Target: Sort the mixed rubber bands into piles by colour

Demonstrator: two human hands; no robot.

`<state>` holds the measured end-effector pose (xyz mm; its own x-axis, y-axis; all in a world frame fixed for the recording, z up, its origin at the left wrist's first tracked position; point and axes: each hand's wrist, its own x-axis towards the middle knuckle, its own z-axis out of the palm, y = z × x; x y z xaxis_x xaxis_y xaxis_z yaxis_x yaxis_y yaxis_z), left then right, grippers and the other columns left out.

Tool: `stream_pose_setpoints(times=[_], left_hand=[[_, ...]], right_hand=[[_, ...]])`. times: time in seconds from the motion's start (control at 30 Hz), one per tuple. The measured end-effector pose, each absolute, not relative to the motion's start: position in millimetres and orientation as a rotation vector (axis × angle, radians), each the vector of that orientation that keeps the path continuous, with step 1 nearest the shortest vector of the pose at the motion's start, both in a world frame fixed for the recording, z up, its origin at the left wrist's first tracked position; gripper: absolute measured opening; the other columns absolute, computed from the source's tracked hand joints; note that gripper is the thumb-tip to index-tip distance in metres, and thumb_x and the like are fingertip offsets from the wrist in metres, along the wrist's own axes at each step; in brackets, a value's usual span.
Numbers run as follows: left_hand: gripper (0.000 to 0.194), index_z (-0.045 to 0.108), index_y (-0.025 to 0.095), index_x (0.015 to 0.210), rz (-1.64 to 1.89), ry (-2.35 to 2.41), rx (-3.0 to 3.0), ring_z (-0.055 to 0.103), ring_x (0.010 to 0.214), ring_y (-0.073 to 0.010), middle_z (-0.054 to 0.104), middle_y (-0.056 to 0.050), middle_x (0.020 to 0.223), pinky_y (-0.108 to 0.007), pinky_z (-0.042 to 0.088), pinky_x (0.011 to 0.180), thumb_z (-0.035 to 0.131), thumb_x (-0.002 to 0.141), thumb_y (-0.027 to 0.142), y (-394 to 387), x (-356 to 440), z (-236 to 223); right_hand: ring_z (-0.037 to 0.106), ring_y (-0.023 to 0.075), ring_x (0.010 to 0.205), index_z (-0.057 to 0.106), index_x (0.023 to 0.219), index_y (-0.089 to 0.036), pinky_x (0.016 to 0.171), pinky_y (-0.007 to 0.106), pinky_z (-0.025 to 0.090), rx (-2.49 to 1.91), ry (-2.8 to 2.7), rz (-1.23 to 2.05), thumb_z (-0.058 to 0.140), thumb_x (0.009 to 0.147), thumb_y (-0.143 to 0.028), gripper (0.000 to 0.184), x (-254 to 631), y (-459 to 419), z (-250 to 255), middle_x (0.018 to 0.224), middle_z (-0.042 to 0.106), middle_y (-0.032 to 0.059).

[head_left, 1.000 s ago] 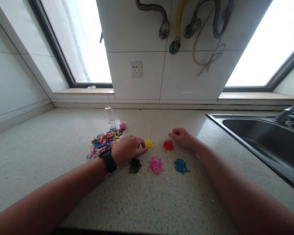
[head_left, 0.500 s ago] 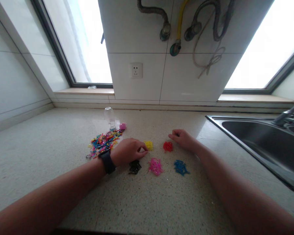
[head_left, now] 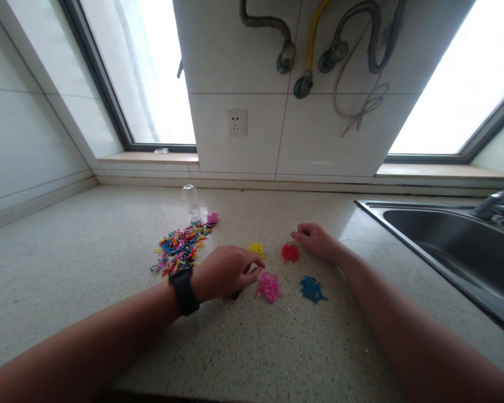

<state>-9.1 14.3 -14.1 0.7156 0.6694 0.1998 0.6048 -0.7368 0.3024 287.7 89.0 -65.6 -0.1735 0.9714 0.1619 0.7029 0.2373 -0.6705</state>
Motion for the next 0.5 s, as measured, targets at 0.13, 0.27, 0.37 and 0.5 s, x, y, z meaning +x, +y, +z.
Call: stream_pose_setpoints(times=[0.13,0.27,0.37,0.5], left_hand=[[0.022,0.071,0.025,0.103,0.421,0.833,2.707,0.064,0.071,-0.0137,0.071,0.001,0.081,-0.026,0.04,0.064,0.053,0.092,0.031,-16,1,-6],[0.019,0.069,0.024,0.1,0.456,0.53,2.695,0.064,0.067,-0.0119,0.071,0.003,0.078,-0.024,0.041,0.06,0.053,0.091,0.029,-51,15,-18],[0.017,0.067,0.024,0.102,0.478,0.174,2.688,0.062,0.064,-0.0093,0.07,0.005,0.075,-0.024,0.037,0.051,0.055,0.092,0.031,-71,27,-43],[0.025,0.061,0.022,0.115,0.552,-0.096,2.693,0.055,0.06,-0.0109,0.067,0.004,0.074,-0.025,0.033,0.043,0.053,0.094,0.032,-81,38,-81]], right_hand=[[0.028,0.0099,0.055,0.038,0.062,-0.021,0.051,0.025,0.024,-1.525,-1.938,0.629,0.054,0.081,-0.054,0.041,286,87,-63,0.057,0.031,-0.0068],[0.029,0.0102,0.056,0.038,0.061,-0.021,0.052,0.025,0.025,-1.522,-1.938,0.628,0.053,0.081,-0.054,0.041,285,85,-60,0.058,0.03,-0.0067],[0.029,0.0103,0.056,0.037,0.061,-0.022,0.052,0.026,0.025,-1.521,-1.932,0.625,0.053,0.081,-0.054,0.042,286,85,-60,0.058,0.03,-0.0067],[0.028,0.0103,0.055,0.036,0.062,-0.022,0.052,0.026,0.024,-1.508,-1.918,0.646,0.054,0.081,-0.055,0.042,288,86,-62,0.058,0.03,-0.0068]])
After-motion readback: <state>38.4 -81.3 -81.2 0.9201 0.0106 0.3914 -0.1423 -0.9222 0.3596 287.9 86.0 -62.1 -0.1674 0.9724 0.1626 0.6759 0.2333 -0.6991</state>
